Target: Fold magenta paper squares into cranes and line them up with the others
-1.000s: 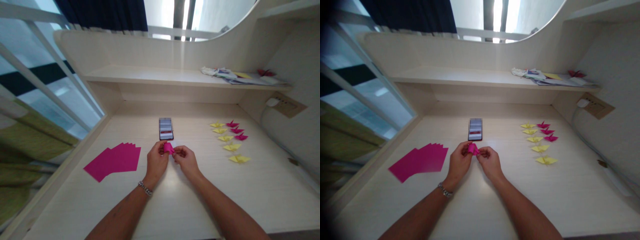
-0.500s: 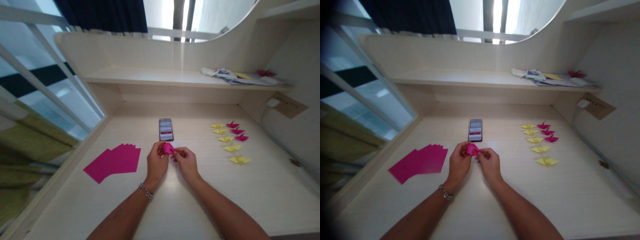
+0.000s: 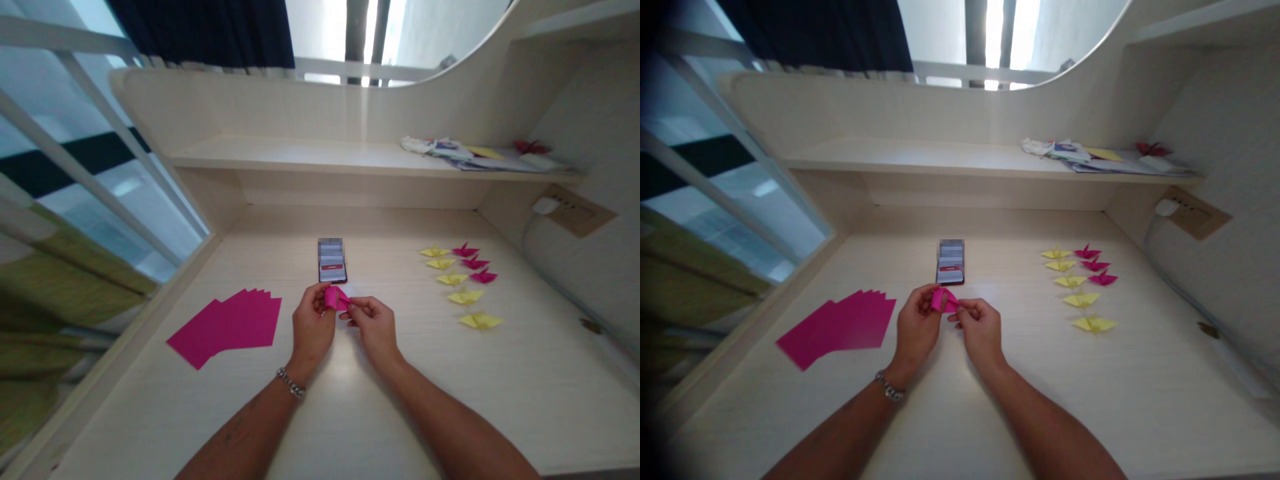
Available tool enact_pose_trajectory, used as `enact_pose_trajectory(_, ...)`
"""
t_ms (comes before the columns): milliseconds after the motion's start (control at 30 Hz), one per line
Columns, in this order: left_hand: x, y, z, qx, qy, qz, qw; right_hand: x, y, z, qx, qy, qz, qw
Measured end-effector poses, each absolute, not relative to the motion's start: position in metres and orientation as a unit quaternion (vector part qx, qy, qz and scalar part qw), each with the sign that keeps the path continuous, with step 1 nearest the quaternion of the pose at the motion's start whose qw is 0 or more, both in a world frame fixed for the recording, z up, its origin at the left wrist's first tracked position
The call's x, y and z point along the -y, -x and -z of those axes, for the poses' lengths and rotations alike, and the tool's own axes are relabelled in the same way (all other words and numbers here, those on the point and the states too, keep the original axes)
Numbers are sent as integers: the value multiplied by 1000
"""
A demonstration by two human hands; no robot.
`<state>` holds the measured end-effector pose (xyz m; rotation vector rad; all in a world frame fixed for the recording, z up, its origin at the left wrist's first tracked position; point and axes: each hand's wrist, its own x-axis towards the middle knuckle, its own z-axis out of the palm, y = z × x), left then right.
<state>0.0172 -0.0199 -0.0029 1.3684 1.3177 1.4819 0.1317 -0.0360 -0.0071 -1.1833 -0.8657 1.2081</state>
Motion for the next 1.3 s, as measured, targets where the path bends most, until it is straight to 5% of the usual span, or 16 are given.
enact_pose_trajectory(800,8,-8,3,-528,-512,-534,416,29,-144,8,367,463,-642,488)
enact_pose_trajectory(1300,9,-9,3,-429,-611,-415,520,20,-162,13,482,457,-565,489)
